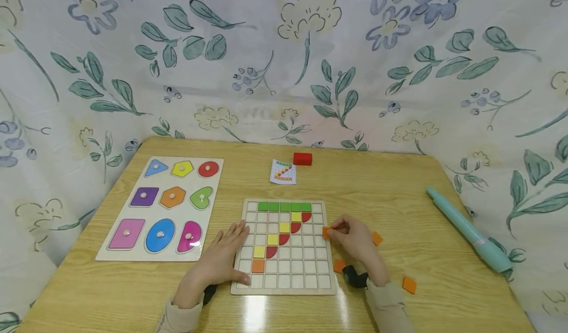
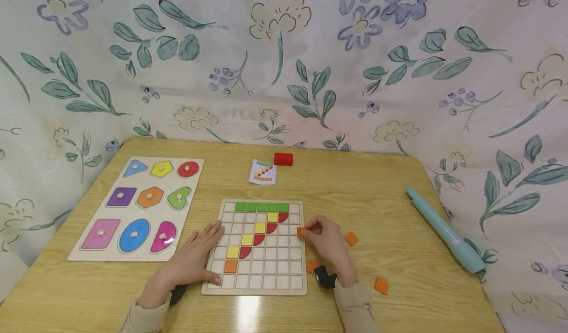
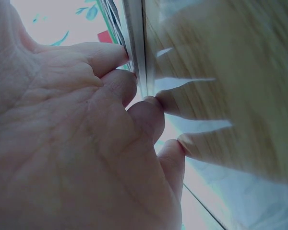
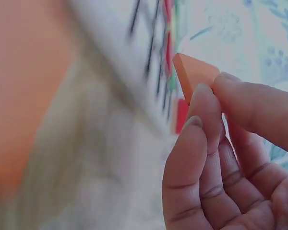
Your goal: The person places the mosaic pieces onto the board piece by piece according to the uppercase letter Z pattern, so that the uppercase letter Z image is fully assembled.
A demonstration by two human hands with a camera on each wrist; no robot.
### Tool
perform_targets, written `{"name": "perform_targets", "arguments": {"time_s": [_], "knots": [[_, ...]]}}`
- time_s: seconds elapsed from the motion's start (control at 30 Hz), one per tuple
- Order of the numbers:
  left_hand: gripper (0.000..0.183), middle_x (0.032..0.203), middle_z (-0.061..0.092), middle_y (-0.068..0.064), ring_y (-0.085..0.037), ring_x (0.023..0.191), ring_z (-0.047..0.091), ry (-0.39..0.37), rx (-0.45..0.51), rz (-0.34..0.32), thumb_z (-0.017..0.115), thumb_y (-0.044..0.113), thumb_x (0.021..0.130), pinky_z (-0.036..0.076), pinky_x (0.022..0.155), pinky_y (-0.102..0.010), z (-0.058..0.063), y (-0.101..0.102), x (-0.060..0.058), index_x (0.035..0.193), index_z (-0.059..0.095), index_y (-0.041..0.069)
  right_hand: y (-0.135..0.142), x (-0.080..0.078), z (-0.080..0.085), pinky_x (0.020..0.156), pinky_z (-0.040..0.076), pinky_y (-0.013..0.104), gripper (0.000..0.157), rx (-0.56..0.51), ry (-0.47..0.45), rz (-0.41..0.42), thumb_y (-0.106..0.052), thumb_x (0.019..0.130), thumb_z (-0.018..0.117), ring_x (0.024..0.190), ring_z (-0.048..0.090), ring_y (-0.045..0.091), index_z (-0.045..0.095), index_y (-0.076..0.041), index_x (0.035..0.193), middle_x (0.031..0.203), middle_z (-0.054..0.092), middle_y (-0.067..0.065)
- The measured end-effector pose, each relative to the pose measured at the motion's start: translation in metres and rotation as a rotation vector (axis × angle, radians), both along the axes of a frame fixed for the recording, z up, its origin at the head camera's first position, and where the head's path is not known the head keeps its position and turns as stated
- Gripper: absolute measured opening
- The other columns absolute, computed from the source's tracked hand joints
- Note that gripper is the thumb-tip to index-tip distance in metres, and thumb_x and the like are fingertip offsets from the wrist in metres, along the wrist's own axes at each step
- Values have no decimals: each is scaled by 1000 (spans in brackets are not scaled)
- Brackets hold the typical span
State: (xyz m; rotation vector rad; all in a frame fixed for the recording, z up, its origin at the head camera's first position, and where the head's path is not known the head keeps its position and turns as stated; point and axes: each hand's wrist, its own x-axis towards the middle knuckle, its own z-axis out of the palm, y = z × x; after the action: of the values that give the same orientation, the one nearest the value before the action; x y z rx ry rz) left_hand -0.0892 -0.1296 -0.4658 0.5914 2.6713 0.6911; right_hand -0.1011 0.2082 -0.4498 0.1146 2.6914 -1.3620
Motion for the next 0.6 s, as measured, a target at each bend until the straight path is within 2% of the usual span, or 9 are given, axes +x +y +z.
{"name": "perform_targets", "arguments": {"time_s": [0.13, 0.27, 0.4, 0.5, 0.6], "knots": [[123, 162, 18, -15, -40, 149, 14, 3, -2, -1, 85, 54, 58, 12, 120, -62, 1, 0, 0, 152, 26, 2, -25, -2, 2, 63, 50, 19, 9, -96, -36, 65, -8, 87, 71, 74, 60, 12, 66, -4, 93, 88, 69, 6], [123, 162, 18, -16, -40, 149, 15, 8, 1, -3, 85, 53, 58, 12, 119, -62, 1, 0, 0, 152, 26, 1, -52, 1, -5, 63, 52, 19, 8, -139, -45, 209, -10, 87, 71, 72, 61, 10, 66, -5, 91, 88, 69, 5], [123, 162, 18, -15, -40, 149, 15, 12, 0, -5, 85, 54, 58, 12, 119, -62, -1, -1, 0, 152, 26, 2, -78, 9, -10, 60, 49, 17, 8, -123, -29, 334, -13, 87, 72, 68, 57, 6, 66, -7, 86, 84, 68, 2], [122, 162, 18, -15, -39, 149, 15, 13, -1, -3, 85, 54, 58, 12, 120, -61, -1, -1, 0, 152, 27, 2, -93, 13, -10, 59, 47, 17, 7, -121, -20, 378, -11, 86, 72, 66, 55, 5, 67, -8, 83, 80, 67, 1], [122, 162, 19, -16, -40, 149, 15, 15, 4, -6, 85, 54, 58, 12, 119, -62, -2, -1, 0, 152, 27, 1, -101, 16, -11, 58, 46, 16, 6, -113, -32, 386, -10, 84, 73, 64, 53, 4, 68, -10, 82, 77, 65, -2]]}}
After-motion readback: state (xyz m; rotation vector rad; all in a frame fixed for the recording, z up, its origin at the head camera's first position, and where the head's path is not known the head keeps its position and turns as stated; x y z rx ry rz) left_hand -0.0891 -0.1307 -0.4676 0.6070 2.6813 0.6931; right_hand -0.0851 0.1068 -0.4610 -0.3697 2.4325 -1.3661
